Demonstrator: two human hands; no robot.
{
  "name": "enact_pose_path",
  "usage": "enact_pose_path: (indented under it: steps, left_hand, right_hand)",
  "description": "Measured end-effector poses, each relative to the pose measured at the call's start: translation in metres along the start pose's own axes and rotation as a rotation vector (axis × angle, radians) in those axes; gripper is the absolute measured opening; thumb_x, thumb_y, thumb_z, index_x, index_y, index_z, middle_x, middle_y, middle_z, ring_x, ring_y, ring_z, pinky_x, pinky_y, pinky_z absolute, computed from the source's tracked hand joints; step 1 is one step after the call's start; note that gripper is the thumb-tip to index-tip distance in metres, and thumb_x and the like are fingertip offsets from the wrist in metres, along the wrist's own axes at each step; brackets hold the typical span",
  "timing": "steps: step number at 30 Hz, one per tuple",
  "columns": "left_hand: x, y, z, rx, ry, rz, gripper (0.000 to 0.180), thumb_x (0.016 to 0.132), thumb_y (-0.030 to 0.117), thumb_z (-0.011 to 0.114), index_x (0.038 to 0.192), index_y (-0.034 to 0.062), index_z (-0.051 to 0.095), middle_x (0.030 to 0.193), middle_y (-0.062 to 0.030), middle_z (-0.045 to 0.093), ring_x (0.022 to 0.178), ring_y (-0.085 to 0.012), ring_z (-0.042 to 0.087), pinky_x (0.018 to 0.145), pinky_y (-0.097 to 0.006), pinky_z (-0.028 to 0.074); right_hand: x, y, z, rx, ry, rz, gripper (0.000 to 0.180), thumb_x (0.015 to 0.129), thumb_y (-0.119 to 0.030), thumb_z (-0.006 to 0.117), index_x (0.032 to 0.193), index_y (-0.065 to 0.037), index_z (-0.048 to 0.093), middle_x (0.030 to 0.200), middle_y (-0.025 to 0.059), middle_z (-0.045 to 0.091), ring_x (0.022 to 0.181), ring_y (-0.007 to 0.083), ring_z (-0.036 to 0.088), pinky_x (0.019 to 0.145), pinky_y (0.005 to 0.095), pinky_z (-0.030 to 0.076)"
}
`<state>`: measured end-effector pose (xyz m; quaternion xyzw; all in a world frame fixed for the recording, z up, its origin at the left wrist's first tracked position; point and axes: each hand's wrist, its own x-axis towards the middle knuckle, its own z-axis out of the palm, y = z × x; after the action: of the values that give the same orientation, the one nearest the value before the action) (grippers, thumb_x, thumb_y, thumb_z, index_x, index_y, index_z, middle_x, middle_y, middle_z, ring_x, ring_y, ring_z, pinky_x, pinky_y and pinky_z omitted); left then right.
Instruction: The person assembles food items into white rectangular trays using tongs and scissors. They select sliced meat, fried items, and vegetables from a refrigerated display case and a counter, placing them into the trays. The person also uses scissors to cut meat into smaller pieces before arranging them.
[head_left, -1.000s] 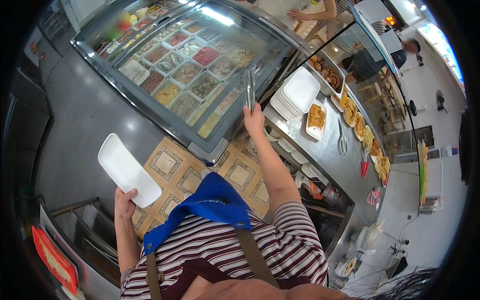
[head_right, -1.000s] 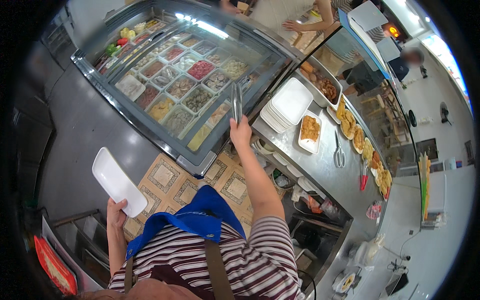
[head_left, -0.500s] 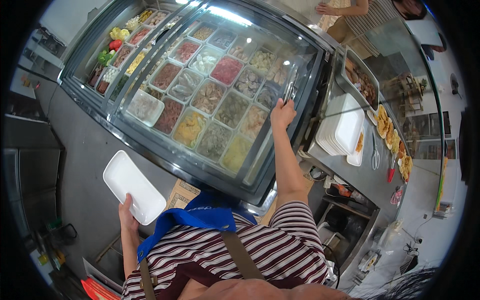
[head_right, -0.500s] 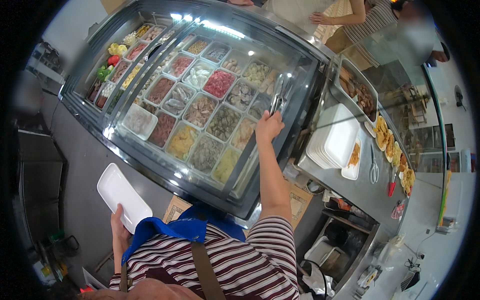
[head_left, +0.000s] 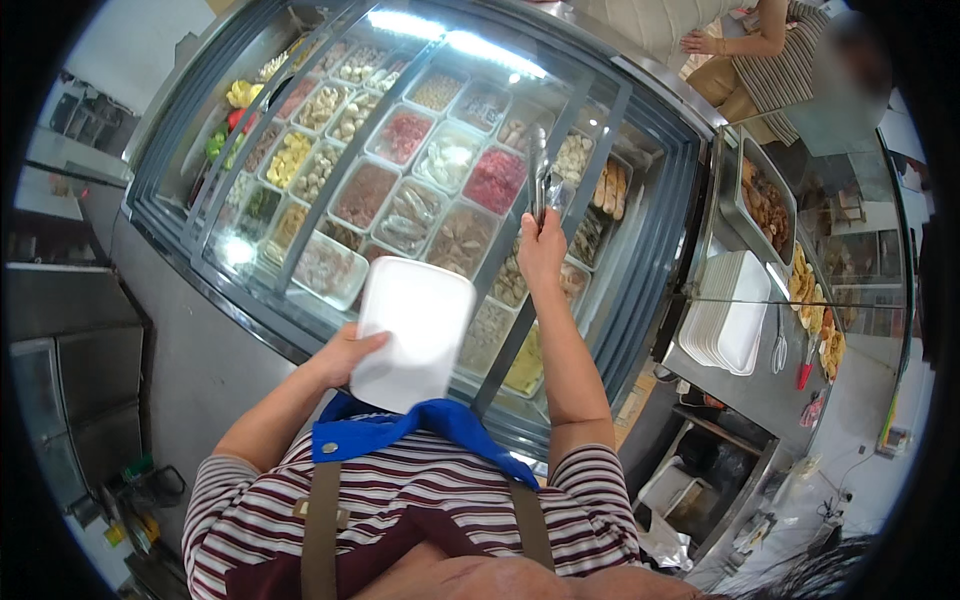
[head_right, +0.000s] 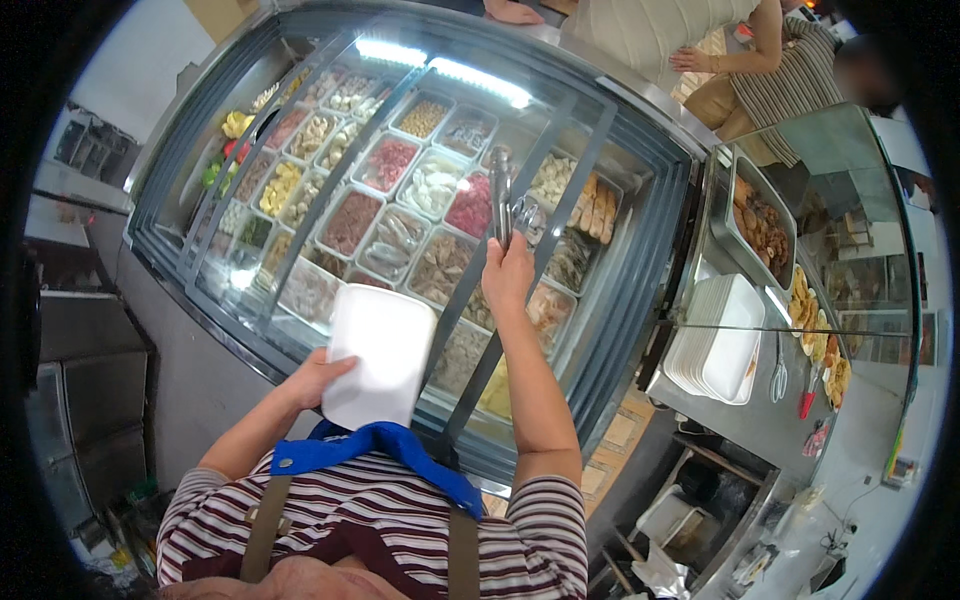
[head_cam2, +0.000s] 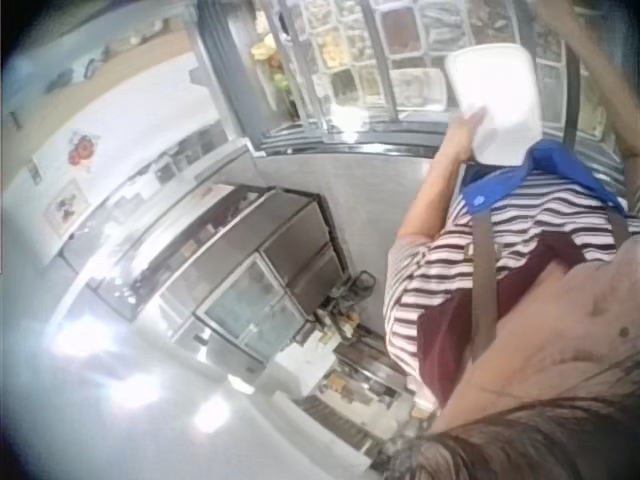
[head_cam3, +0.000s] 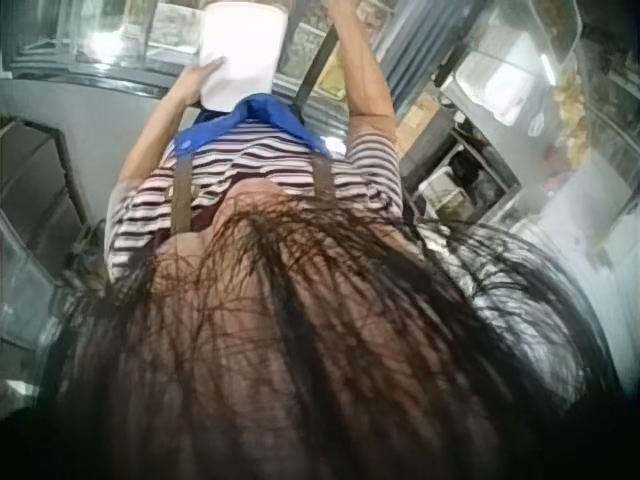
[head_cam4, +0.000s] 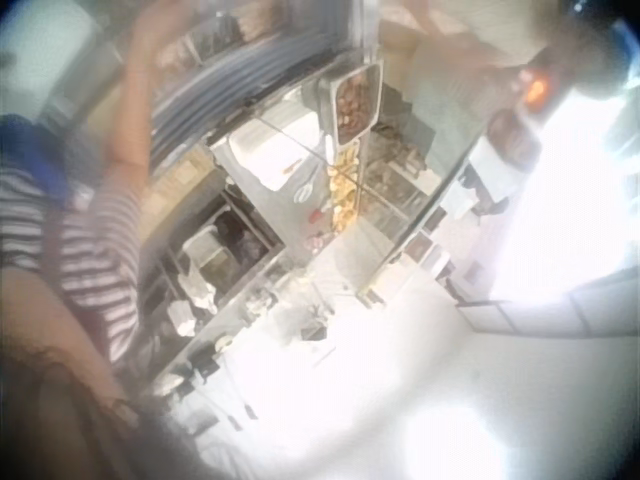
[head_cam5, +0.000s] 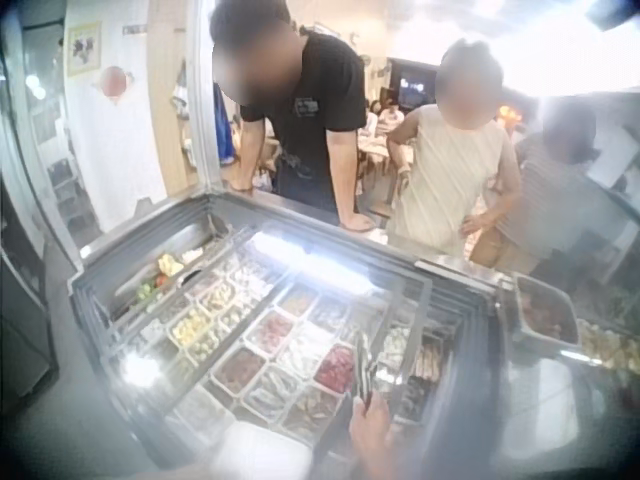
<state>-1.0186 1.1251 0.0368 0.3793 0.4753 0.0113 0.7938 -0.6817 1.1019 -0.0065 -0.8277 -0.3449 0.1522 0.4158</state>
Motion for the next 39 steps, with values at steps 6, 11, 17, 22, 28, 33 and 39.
enact_pose_path:
  steps: [6,11,17,22,28,33,39]
  left_hand:
    - [0.053,0.027,-0.015,0.150,-0.438,-0.096,0.034,0.089,0.020,0.061,0.116,-0.0011,0.058,0.103,-0.0075,0.064,0.092,-0.0160,0.061,0.080,-0.032,0.050]
    - [0.055,0.034,-0.025,0.184,-0.492,-0.155,0.033,0.088,0.017,0.061,0.116,-0.0001,0.059,0.102,-0.0076,0.064,0.090,-0.0150,0.061,0.081,-0.031,0.049]
    - [0.058,0.011,-0.061,0.062,-0.441,-0.185,0.028,0.087,0.013,0.062,0.111,-0.0011,0.062,0.098,-0.0071,0.065,0.086,-0.0155,0.062,0.078,-0.030,0.049]
    - [0.053,0.013,-0.065,0.093,-0.365,-0.186,0.022,0.088,0.013,0.059,0.103,-0.0031,0.063,0.091,-0.0060,0.064,0.078,-0.0151,0.060,0.069,-0.032,0.049]
    - [0.065,0.001,-0.045,0.105,-0.304,-0.178,0.017,0.087,0.010,0.058,0.099,-0.0014,0.063,0.090,-0.0065,0.064,0.077,-0.0149,0.061,0.069,-0.031,0.050]
    - [0.110,-0.014,-0.005,-0.168,-0.286,-0.217,0.023,0.087,0.009,0.058,0.108,0.0008,0.057,0.094,-0.0100,0.065,0.082,-0.0215,0.066,0.073,-0.037,0.055]
    - [0.168,-0.024,0.043,-0.290,-0.104,-0.164,0.023,0.086,0.006,0.057,0.108,-0.0006,0.057,0.098,-0.0121,0.064,0.084,-0.0238,0.066,0.075,-0.039,0.056]
  right_hand:
    - [0.020,-0.047,0.039,-0.034,-0.122,-0.063,0.026,0.085,-0.022,0.059,0.101,-0.001,0.052,0.086,0.0228,0.060,0.083,0.0419,0.057,0.071,0.0499,0.043]
    - [0.032,-0.083,0.078,-0.153,-0.193,-0.238,0.028,0.084,-0.019,0.059,0.103,0.000,0.053,0.087,0.0225,0.061,0.082,0.0413,0.057,0.074,0.0493,0.044]
    - [0.037,-0.123,0.137,-0.181,-0.174,-0.306,0.032,0.083,-0.024,0.060,0.103,0.000,0.052,0.087,0.0223,0.060,0.084,0.0409,0.058,0.077,0.0491,0.044]
    - [0.047,-0.157,0.180,-0.147,-0.262,-0.252,0.029,0.084,-0.025,0.058,0.103,-0.003,0.053,0.093,0.0212,0.059,0.089,0.0403,0.058,0.076,0.0481,0.045]
    - [0.054,-0.187,0.215,-0.074,-0.372,-0.270,0.040,0.085,-0.029,0.057,0.112,0.001,0.049,0.102,0.0270,0.054,0.100,0.0420,0.050,0.087,0.0501,0.040]
    - [0.066,-0.181,0.200,0.040,-0.464,-0.290,0.048,0.082,-0.028,0.058,0.111,0.009,0.047,0.093,0.0299,0.058,0.100,0.0440,0.053,0.088,0.0488,0.041]
    - [0.073,-0.022,0.096,0.058,-0.133,-0.373,0.044,0.078,-0.026,0.062,0.115,-0.003,0.052,0.089,0.0215,0.063,0.083,0.0380,0.062,0.073,0.0452,0.049]
